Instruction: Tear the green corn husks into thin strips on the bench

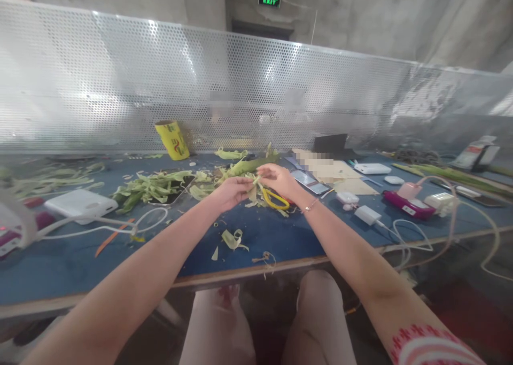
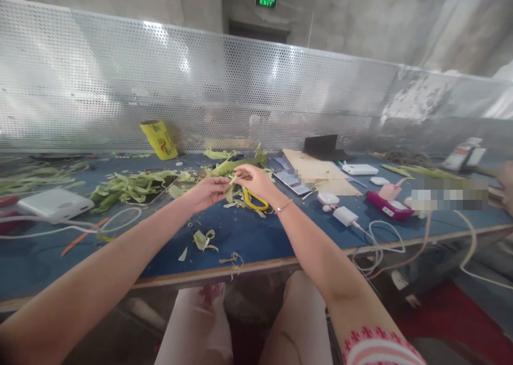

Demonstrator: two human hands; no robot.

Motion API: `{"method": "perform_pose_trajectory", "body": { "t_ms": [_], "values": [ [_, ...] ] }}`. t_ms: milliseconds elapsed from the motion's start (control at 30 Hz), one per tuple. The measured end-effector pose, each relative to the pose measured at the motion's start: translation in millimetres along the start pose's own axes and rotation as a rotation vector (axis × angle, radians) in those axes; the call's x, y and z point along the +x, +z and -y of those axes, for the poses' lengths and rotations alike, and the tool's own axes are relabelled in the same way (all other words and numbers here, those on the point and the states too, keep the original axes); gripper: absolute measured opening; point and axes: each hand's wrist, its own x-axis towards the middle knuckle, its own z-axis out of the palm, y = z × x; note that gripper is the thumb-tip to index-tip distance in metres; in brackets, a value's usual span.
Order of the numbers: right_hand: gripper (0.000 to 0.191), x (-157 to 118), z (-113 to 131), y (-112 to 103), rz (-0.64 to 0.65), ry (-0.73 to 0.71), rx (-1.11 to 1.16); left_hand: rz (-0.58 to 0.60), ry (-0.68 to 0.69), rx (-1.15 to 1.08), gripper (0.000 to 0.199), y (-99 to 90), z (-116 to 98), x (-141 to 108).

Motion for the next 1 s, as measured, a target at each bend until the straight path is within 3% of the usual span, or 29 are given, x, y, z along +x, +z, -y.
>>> {"method": "perform_pose_trajectory", "body": {
  "t_ms": [67, 100, 200, 267, 467, 667, 833, 1000],
  "values": [
    [0.030, -1, -7, -13, -0.051, 0.084, -0.245, -0.034, 0.054, -0.007, 0.016, -2.1, 1, 2],
    [0.027, -2, -11, -19, -0.015, 0.136, -0.392, -0.057, 0.079, -0.015, 0.017, -2.9, 1, 4],
    [0.019, -8, -19, -26, 0.336, 0.351, -0.618, -0.118, 0.118, -0.055, 0.019, -4.5, 1, 6],
    [0.015, -10, -20, -21, 0.450, 0.395, -0.682, -0.155, 0.130, -0.080, 0.018, -5.1, 1, 8],
    [0.017, -7, -19, 0, 0.391, 0.382, -0.814, -0.218, 0.175, -0.106, 0.014, -8.0, 0, 12],
    [0.019, -8, -20, -2, 0.291, 0.386, -0.822, -0.236, 0.191, -0.115, 0.015, -12.2, -3, 11],
    [0.020, -7, -11, -13, 0.138, 0.430, -0.751, -0.267, 0.206, -0.131, 0.018, -15.1, -6, 9],
    [0.022, -1, -13, -24, -0.129, 0.425, -0.563, -0.278, 0.206, -0.155, 0.017, -20.2, -9, 10]
  ]
}}
